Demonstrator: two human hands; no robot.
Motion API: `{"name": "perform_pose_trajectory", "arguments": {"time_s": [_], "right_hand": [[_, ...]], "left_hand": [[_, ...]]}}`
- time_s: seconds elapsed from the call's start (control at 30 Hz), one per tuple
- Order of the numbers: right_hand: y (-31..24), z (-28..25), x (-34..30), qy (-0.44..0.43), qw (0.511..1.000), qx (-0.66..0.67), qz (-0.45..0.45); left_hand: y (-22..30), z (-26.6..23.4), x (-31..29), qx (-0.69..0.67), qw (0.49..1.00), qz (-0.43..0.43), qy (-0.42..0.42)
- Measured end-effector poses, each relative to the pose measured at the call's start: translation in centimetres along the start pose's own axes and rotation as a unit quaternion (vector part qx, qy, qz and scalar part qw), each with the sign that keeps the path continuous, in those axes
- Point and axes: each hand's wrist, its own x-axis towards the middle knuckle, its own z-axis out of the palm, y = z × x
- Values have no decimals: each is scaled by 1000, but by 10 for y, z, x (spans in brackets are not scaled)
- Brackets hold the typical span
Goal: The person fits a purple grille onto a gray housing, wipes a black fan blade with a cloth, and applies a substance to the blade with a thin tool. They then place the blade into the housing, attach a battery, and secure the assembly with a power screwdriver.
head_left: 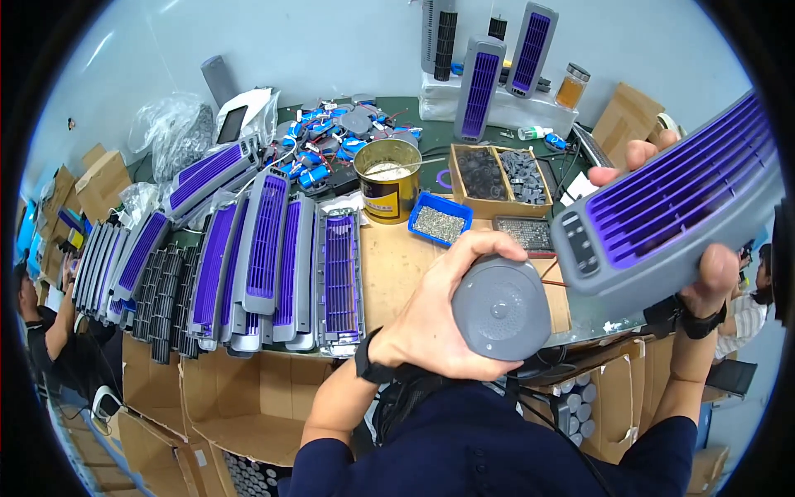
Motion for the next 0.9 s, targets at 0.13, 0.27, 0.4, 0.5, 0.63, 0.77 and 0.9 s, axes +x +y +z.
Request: {"name": "perform_pose_trajectory", "arguments": {"time_s": [0.13, 0.27, 0.4, 0.5, 0.63, 0.77, 0.9], "right_hand": [[0, -26, 10, 24, 995, 30, 89], [-5, -50, 22, 38, 983, -105, 147], [-7, -22, 29, 95, 971, -219, 19], [-12, -25, 29, -7, 993, -112, 41], [-6, -52, 43, -15, 982, -190, 17], [-9, -32, 52, -35, 983, -178, -2], [-8, -16, 50, -66, 992, -101, -23]], "left_hand": [[14, 27, -6, 129, 991, 17, 15], [2, 63, -9, 51, 996, -3, -73], [7, 14, -14, 124, 989, -47, 69], [5, -21, -29, 57, 958, -35, 280], [20, -45, -49, 35, 913, -44, 403], [20, -54, -53, 65, 908, -42, 411], [17, -51, -49, 73, 914, -59, 394]]}}
